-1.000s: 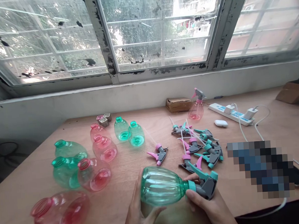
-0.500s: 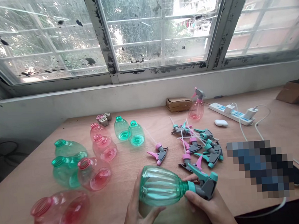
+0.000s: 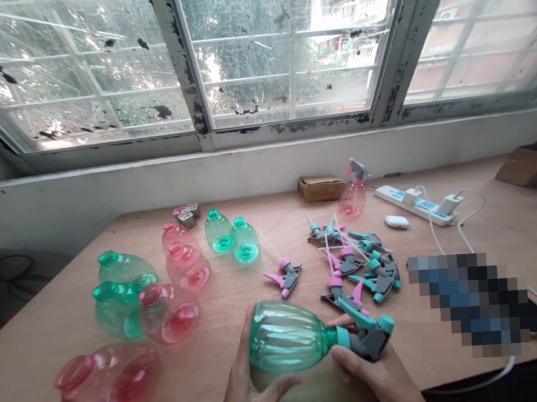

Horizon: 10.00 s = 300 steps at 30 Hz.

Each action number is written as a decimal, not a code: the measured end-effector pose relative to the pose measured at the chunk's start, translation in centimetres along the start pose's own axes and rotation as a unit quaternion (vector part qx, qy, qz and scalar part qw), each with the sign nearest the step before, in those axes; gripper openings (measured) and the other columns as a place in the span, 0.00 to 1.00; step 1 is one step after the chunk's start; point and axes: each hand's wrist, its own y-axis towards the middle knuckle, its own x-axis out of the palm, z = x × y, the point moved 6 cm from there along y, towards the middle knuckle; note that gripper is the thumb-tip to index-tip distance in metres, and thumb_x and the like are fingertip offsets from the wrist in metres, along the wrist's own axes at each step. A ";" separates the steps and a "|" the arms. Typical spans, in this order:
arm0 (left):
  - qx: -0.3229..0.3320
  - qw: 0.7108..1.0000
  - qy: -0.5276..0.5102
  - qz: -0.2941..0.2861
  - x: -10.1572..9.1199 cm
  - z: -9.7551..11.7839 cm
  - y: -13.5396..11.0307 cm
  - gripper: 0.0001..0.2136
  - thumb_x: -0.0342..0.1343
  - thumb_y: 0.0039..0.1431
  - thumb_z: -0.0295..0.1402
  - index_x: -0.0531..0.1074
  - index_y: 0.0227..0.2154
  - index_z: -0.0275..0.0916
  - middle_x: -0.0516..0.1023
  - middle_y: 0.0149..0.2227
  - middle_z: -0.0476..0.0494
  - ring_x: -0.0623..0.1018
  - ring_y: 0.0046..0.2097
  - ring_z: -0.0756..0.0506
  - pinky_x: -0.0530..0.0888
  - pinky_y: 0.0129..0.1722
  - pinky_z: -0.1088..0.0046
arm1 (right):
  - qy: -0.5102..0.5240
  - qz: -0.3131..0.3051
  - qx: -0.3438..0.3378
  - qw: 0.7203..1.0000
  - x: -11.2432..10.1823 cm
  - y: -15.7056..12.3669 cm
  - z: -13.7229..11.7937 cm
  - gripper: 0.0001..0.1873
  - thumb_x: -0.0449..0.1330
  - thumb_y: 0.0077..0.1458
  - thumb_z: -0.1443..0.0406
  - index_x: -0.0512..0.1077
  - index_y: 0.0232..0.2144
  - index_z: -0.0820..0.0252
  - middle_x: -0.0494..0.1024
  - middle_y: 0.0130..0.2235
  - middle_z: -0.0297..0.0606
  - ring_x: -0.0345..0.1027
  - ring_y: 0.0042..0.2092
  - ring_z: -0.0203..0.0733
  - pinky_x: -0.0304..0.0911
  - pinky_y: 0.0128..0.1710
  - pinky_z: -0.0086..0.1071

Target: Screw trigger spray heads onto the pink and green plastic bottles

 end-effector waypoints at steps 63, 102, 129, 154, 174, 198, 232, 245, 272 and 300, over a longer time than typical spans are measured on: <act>0.015 0.999 0.013 -0.033 0.1 -0.5 0.1 0.44 0.70 0.44 0.46 0.60 0.64 0.43 0.67 0.65 0.39 0.62 0.67 0.33 0.57 0.68 0.58 | 0.010 0.045 -0.016 0.999 -0.4 -0.1 -0.4 0.20 0.71 0.45 0.51 0.74 0.34 0.58 0.79 0.20 0.32 0.71 0.23 0.40 0.66 0.26 0.31; -0.008 0.996 0.049 -0.071 0.0 0.0 0.4 0.36 0.64 0.51 0.48 0.65 0.61 0.42 0.68 0.64 0.38 0.62 0.67 0.33 0.58 0.67 0.56 | 0.030 0.017 -0.015 0.999 -0.5 0.4 0.4 0.18 0.69 0.49 0.54 0.72 0.36 0.59 0.77 0.20 0.31 0.69 0.21 0.38 0.64 0.23 0.30; -0.006 0.996 0.070 -0.052 0.1 -0.2 0.3 0.40 0.67 0.49 0.46 0.61 0.63 0.42 0.64 0.67 0.40 0.60 0.68 0.32 0.57 0.68 0.54 | 0.013 0.032 -0.025 0.999 -0.7 0.2 0.2 0.19 0.70 0.48 0.54 0.73 0.37 0.58 0.76 0.19 0.29 0.69 0.21 0.35 0.64 0.24 0.27; 0.007 0.995 0.060 -0.080 0.0 -0.4 0.0 0.38 0.62 0.53 0.49 0.60 0.64 0.42 0.60 0.68 0.42 0.57 0.69 0.33 0.56 0.68 0.56 | -0.016 0.021 -0.042 0.999 -1.2 0.5 0.8 0.19 0.67 0.52 0.54 0.71 0.41 0.57 0.76 0.19 0.28 0.69 0.21 0.37 0.64 0.24 0.28; 0.001 0.996 0.057 -0.061 0.6 -0.7 0.2 0.41 0.63 0.53 0.47 0.53 0.67 0.45 0.61 0.68 0.39 0.59 0.69 0.34 0.56 0.68 0.55 | 0.007 0.038 -0.037 0.999 -1.3 0.5 1.0 0.18 0.68 0.51 0.54 0.73 0.39 0.57 0.76 0.20 0.30 0.69 0.22 0.38 0.64 0.25 0.29; -0.012 0.996 0.005 -0.092 0.9 -0.8 -0.1 0.48 0.70 0.46 0.44 0.51 0.67 0.42 0.67 0.65 0.35 0.68 0.63 0.32 0.62 0.65 0.54 | -0.018 0.024 -0.041 0.999 -1.3 0.5 0.8 0.17 0.67 0.52 0.54 0.72 0.38 0.57 0.76 0.20 0.30 0.69 0.23 0.39 0.65 0.26 0.30; -0.006 0.993 0.068 -0.097 0.7 -0.5 -0.2 0.46 0.64 0.52 0.47 0.46 0.69 0.45 0.55 0.70 0.39 0.55 0.70 0.34 0.52 0.69 0.54 | -0.023 0.039 -0.041 0.998 -1.4 0.5 0.7 0.17 0.66 0.53 0.53 0.71 0.39 0.56 0.75 0.19 0.29 0.68 0.22 0.38 0.63 0.25 0.30; 0.006 0.994 0.049 -0.100 0.7 -0.7 -0.1 0.46 0.65 0.50 0.49 0.50 0.68 0.42 0.61 0.68 0.36 0.59 0.68 0.31 0.56 0.68 0.54 | -0.034 0.024 -0.039 0.998 -1.2 0.5 0.5 0.17 0.67 0.51 0.54 0.72 0.38 0.57 0.76 0.20 0.31 0.69 0.23 0.39 0.65 0.26 0.30; 0.012 0.996 0.055 -0.075 0.3 -0.8 0.1 0.42 0.67 0.50 0.46 0.55 0.66 0.43 0.62 0.67 0.37 0.63 0.67 0.32 0.58 0.67 0.54 | -0.021 0.003 -0.040 0.999 -1.3 0.7 1.2 0.15 0.66 0.53 0.54 0.70 0.34 0.57 0.76 0.19 0.30 0.69 0.22 0.38 0.64 0.25 0.30; 0.013 0.991 0.108 -0.079 0.4 0.2 0.1 0.35 0.61 0.55 0.47 0.61 0.64 0.42 0.64 0.67 0.39 0.60 0.68 0.33 0.58 0.67 0.55 | -0.011 0.032 -0.057 0.998 -1.3 0.6 0.5 0.15 0.67 0.52 0.54 0.72 0.35 0.57 0.77 0.19 0.31 0.69 0.20 0.38 0.65 0.23 0.30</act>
